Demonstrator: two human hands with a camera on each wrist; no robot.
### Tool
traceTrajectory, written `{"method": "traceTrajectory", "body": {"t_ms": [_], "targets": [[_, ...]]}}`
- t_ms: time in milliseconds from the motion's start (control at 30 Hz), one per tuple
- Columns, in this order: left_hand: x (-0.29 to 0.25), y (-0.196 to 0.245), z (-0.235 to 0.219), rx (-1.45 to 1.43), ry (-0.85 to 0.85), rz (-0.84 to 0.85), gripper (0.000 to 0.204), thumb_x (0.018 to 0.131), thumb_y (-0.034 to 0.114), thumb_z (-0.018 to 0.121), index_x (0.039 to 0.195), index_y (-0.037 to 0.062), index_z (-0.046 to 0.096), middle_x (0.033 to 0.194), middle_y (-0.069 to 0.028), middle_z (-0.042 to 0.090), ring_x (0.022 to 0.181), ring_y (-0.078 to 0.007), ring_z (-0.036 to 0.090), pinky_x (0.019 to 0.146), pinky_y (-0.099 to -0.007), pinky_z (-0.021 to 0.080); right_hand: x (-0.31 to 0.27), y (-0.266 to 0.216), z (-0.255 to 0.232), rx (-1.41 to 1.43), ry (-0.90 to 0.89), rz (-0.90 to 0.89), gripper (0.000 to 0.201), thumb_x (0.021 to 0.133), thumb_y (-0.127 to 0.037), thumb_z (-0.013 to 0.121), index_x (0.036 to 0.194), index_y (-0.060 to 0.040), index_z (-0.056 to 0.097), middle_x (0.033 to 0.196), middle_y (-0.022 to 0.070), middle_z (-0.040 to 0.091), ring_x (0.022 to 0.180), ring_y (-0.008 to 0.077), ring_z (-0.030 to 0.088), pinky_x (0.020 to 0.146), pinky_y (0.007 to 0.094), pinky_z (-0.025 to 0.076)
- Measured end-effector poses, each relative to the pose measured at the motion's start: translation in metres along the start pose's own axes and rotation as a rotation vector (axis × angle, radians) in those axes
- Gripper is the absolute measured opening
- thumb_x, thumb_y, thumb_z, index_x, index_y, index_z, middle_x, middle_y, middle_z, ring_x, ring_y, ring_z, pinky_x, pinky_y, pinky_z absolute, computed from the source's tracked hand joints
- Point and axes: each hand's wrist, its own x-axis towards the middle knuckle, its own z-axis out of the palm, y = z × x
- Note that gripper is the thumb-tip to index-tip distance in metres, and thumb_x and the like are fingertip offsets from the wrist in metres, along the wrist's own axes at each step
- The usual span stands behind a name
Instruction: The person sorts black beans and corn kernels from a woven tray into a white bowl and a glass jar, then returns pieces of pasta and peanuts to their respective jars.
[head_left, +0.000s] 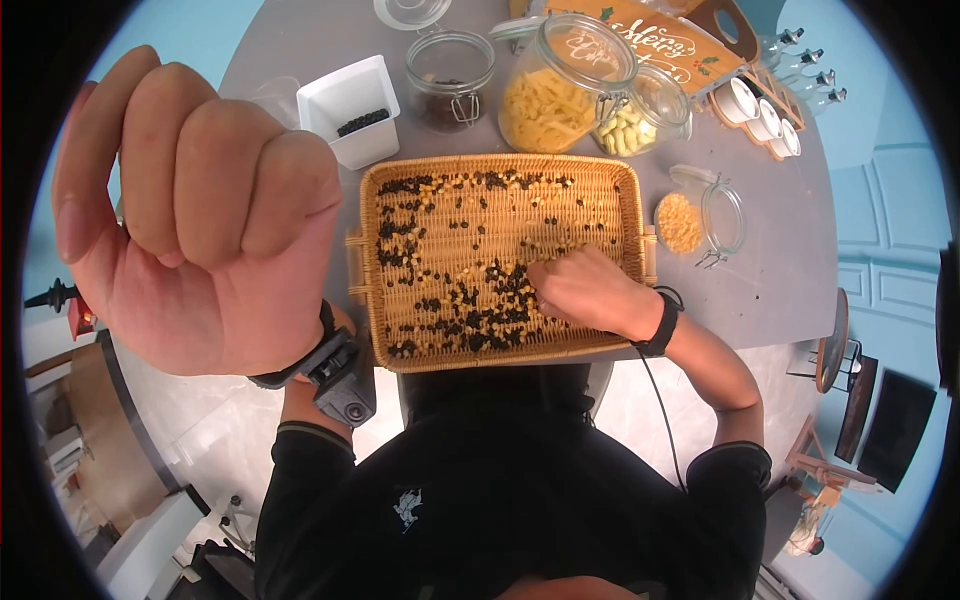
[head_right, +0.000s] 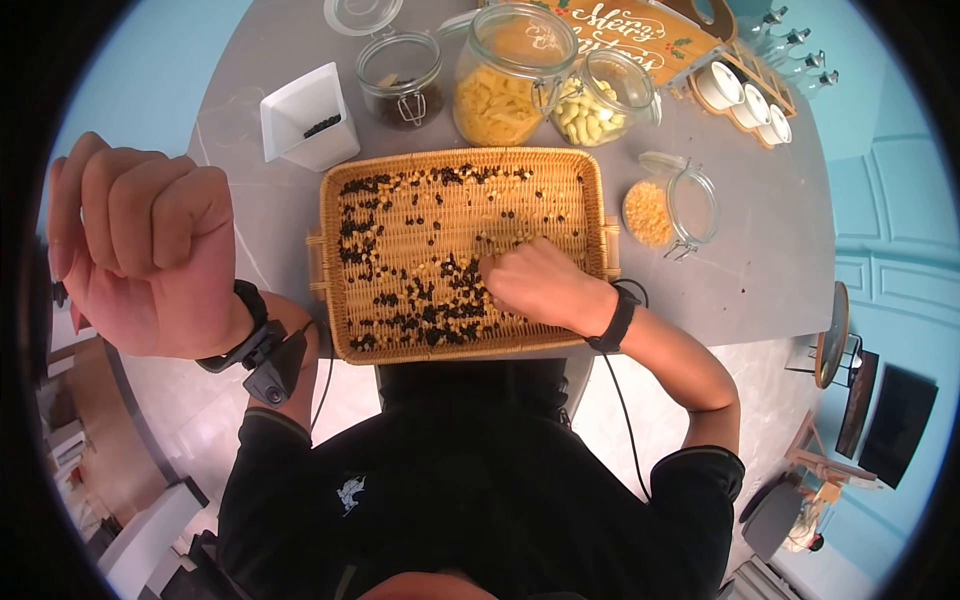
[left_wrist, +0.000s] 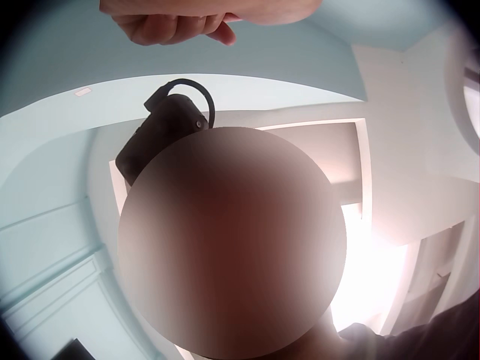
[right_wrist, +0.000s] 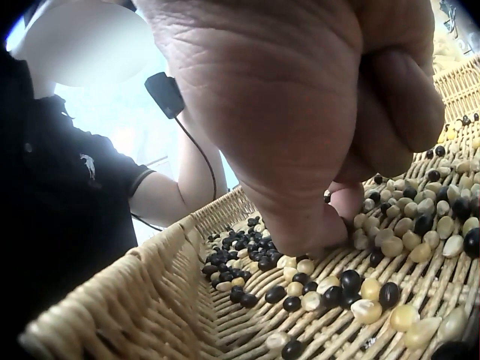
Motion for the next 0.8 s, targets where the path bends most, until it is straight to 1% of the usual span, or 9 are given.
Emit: {"method": "traceTrajectory", "body": {"t_ms": [67, 167, 267, 300, 400, 500, 600, 700, 800], "targets": [[-0.001, 0.001, 0.000, -0.012, -0.003, 0.027, 0.046, 0.115, 0.017, 0.046, 0.070, 0.0166, 0.054, 0.051, 0.0045, 0.038, 0.040, -0.0067, 0.027, 0.044, -0.0257, 0.017, 0.000, 0.000, -0.005, 0.026, -0.011, 0.002, 0.020, 0.085, -0.015, 0.076, 0.086, 0.0000, 0.064, 0.067, 0.0188, 0.066, 0.069, 0.0399, 0.071, 0.060, 0.0498, 0.051], [-0.002, 0.007, 0.001, -0.020, -0.016, 0.056, 0.046, 0.115, 0.017, 0.045, 0.070, 0.0165, 0.054, 0.052, 0.0043, 0.038, 0.040, -0.0070, 0.027, 0.044, -0.0258, 0.016, -0.005, 0.010, -0.011, 0.146, 0.096, -0.003, 0.016, 0.085, -0.013, 0.076, 0.090, -0.0034, 0.065, 0.071, 0.0147, 0.067, 0.065, 0.0359, 0.069, 0.060, 0.0472, 0.052], [-0.003, 0.013, 0.003, -0.007, -0.028, 0.076, 0.047, 0.116, 0.018, 0.043, 0.071, 0.0162, 0.053, 0.052, 0.0042, 0.036, 0.040, -0.0074, 0.027, 0.043, -0.0260, 0.016, 0.002, 0.008, -0.053, 0.244, 0.197, 0.029, 0.015, 0.086, -0.013, 0.076, 0.096, -0.0056, 0.069, 0.076, 0.0128, 0.070, 0.066, 0.0342, 0.070, 0.062, 0.0453, 0.053], [-0.003, 0.014, 0.003, -0.005, -0.026, 0.081, 0.047, 0.116, 0.019, 0.042, 0.071, 0.0160, 0.053, 0.052, 0.0042, 0.036, 0.040, -0.0075, 0.027, 0.043, -0.0260, 0.016, 0.006, 0.008, -0.070, 0.239, 0.233, 0.023, 0.015, 0.087, -0.014, 0.076, 0.098, -0.0062, 0.071, 0.075, 0.0138, 0.069, 0.064, 0.0334, 0.069, 0.062, 0.0435, 0.053], [-0.005, 0.016, 0.005, -0.004, -0.005, 0.101, 0.047, 0.117, 0.021, 0.040, 0.072, 0.0157, 0.052, 0.053, 0.0041, 0.035, 0.040, -0.0077, 0.027, 0.043, -0.0261, 0.017, 0.032, -0.008, -0.122, 0.128, 0.493, 0.004, 0.014, 0.088, -0.015, 0.076, 0.098, -0.0066, 0.071, 0.073, 0.0139, 0.067, 0.064, 0.0329, 0.069, 0.062, 0.0430, 0.052], [-0.008, 0.020, 0.006, 0.004, 0.000, 0.112, 0.047, 0.117, 0.022, 0.038, 0.073, 0.0156, 0.052, 0.053, 0.0040, 0.036, 0.040, -0.0077, 0.027, 0.042, -0.0259, 0.018, 0.072, -0.009, -0.159, -0.007, 0.604, 0.032, 0.015, 0.089, -0.019, 0.076, 0.096, -0.0060, 0.070, 0.073, 0.0156, 0.066, 0.067, 0.0355, 0.069, 0.062, 0.0456, 0.051], [-0.011, 0.025, 0.008, -0.003, -0.003, 0.141, 0.047, 0.118, 0.023, 0.038, 0.074, 0.0158, 0.052, 0.053, 0.0041, 0.036, 0.040, -0.0076, 0.027, 0.042, -0.0256, 0.018, 0.115, 0.003, -0.178, -0.295, 0.652, -0.004, 0.017, 0.091, -0.021, 0.073, 0.096, -0.0050, 0.070, 0.075, 0.0179, 0.067, 0.070, 0.0401, 0.069, 0.064, 0.0490, 0.052], [-0.015, 0.033, 0.009, -0.004, -0.009, 0.177, 0.047, 0.118, 0.024, 0.038, 0.074, 0.0159, 0.053, 0.053, 0.0042, 0.036, 0.040, -0.0075, 0.027, 0.042, -0.0255, 0.018, 0.149, 0.022, -0.185, -0.495, 0.590, -0.067, 0.016, 0.094, -0.020, 0.068, 0.096, -0.0040, 0.070, 0.080, 0.0202, 0.070, 0.079, 0.0430, 0.070, 0.070, 0.0517, 0.054], [-0.016, 0.037, 0.010, -0.012, -0.004, 0.202, 0.047, 0.118, 0.025, 0.038, 0.074, 0.0160, 0.053, 0.053, 0.0042, 0.036, 0.040, -0.0074, 0.027, 0.042, -0.0257, 0.017, 0.176, 0.021, -0.185, -0.554, 0.373, 0.114, 0.017, 0.096, -0.018, 0.068, 0.094, -0.0019, 0.071, 0.085, 0.0214, 0.072, 0.088, 0.0434, 0.072, 0.076, 0.0518, 0.056]]}}
